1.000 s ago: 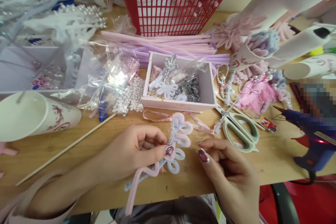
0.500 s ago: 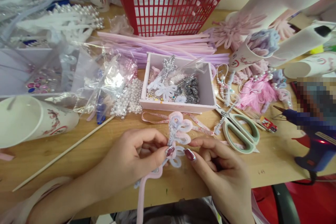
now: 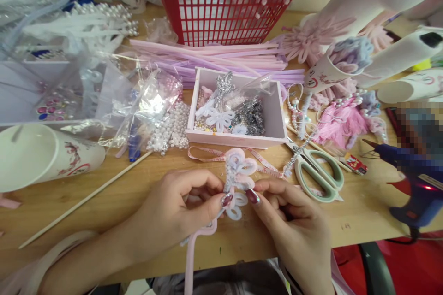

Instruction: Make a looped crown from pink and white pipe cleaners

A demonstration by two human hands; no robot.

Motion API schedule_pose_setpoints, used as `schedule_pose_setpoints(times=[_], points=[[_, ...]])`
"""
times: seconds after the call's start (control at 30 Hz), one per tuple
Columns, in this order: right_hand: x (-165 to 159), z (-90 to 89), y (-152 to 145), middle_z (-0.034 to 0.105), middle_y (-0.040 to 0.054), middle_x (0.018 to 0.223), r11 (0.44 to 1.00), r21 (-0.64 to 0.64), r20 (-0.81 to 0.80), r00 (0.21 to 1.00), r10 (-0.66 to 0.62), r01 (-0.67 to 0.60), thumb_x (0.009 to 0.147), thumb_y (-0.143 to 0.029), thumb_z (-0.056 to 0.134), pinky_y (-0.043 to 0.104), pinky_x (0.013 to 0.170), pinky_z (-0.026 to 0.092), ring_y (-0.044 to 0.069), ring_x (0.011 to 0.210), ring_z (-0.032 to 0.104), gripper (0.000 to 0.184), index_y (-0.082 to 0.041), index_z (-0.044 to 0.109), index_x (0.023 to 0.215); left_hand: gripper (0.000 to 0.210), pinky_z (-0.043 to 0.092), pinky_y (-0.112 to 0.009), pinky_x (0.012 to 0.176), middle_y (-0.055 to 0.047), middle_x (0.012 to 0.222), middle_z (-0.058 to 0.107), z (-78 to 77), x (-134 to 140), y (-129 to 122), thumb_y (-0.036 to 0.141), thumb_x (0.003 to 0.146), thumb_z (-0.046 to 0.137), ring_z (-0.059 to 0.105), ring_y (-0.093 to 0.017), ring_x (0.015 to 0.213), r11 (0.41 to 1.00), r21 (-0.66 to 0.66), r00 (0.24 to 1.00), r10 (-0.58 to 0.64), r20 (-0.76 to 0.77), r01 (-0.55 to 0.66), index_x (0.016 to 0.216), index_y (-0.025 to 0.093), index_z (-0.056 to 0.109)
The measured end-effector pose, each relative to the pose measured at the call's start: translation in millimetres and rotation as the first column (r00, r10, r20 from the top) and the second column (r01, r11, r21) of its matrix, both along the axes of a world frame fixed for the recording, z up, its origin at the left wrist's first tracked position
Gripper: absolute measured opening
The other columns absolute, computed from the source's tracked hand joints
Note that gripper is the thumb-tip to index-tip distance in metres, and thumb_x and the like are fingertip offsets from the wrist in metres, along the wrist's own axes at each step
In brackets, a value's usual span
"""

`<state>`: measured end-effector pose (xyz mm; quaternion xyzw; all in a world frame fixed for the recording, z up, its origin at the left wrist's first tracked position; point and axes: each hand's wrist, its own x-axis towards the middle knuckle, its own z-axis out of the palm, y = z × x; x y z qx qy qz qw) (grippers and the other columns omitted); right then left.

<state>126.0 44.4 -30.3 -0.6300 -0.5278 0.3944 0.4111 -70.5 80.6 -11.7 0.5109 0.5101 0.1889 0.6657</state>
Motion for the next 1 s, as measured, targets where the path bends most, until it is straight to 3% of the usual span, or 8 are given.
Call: schedule_pose_setpoints(times=[0.23,0.5,0.73,0.8,0.87,1.0], points=[[-0.8,2.0,0.2,0.037,-0.0071,0.051,0.999,-0.039,-0.012,1.0,-0.029,0.028,0.083,-0.029,0.075,0.018,0.042,0.03,0.007,0.044,0.034,0.009,-0.02,0.076,0.082,0.015,0.042,-0.016,0.044,0.001,0.07,0.069,2.0,0.7,-0.3,0.03,0.088,0.061,0.055,-0.009,0.052,1.0,0.007,1.0,0.005,-0.018,-0.005,0.083,0.019,0.069],[-4.2,1.9,1.3,0.04,-0.0067,0.049,0.994,-0.091,-0.088,0.994,-0.063,0.055,0.082,-0.031,0.076,0.015,0.04,0.028,0.005,0.043,0.033,0.012,-0.019,0.076,0.078,0.014,0.051,-0.017,0.053,0.0,0.072,0.071,1.7,1.3,-3.6,0.028,0.087,0.062,0.062,-0.011,0.059,0.993,0.119,0.997,0.031,-0.077,-0.022,0.081,0.019,0.07],[-3.8,2.5,3.1,0.04,-0.0063,0.05,0.988,-0.15,-0.157,0.986,-0.052,0.028,0.084,-0.034,0.075,0.015,0.041,0.025,0.005,0.044,0.031,0.017,-0.019,0.076,0.078,0.015,0.052,-0.017,0.053,-0.001,0.073,0.072,3.2,1.9,-3.3,0.029,0.087,0.063,0.064,-0.012,0.061,0.991,0.131,0.996,0.043,-0.079,-0.032,0.08,0.018,0.071],[-3.9,3.5,3.0,0.041,-0.0059,0.05,0.99,-0.135,-0.155,0.986,-0.057,0.036,0.083,-0.033,0.075,0.016,0.041,0.027,0.006,0.044,0.033,0.015,-0.019,0.077,0.078,0.014,0.051,-0.018,0.052,-0.002,0.073,0.073,1.8,2.0,-3.5,0.029,0.087,0.064,0.065,-0.012,0.061,0.995,0.077,0.997,0.062,-0.035,-0.059,0.081,0.018,0.071],[-3.9,4.2,2.8,0.042,-0.0058,0.05,0.994,-0.106,-0.146,0.988,-0.057,0.042,0.082,-0.031,0.076,0.016,0.042,0.03,0.006,0.045,0.035,0.012,-0.019,0.078,0.081,0.012,0.05,-0.018,0.05,-0.002,0.072,0.074,-0.2,2.3,-4.1,0.029,0.086,0.066,0.066,-0.013,0.06,0.993,-0.057,0.992,0.111,0.055,-0.108,0.083,0.018,0.07],[-3.5,3.8,2.6,0.045,-0.0052,0.05,0.997,-0.075,-0.159,0.986,-0.047,0.036,0.083,-0.028,0.074,0.016,0.043,0.034,0.007,0.045,0.039,0.01,-0.021,0.081,0.086,0.016,0.054,-0.018,0.054,-0.001,0.068,0.076,-4.4,3.2,-4.3,0.035,0.085,0.074,0.071,-0.013,0.061,0.924,-0.348,0.934,0.253,0.251,-0.157,0.084,0.019,0.071]])
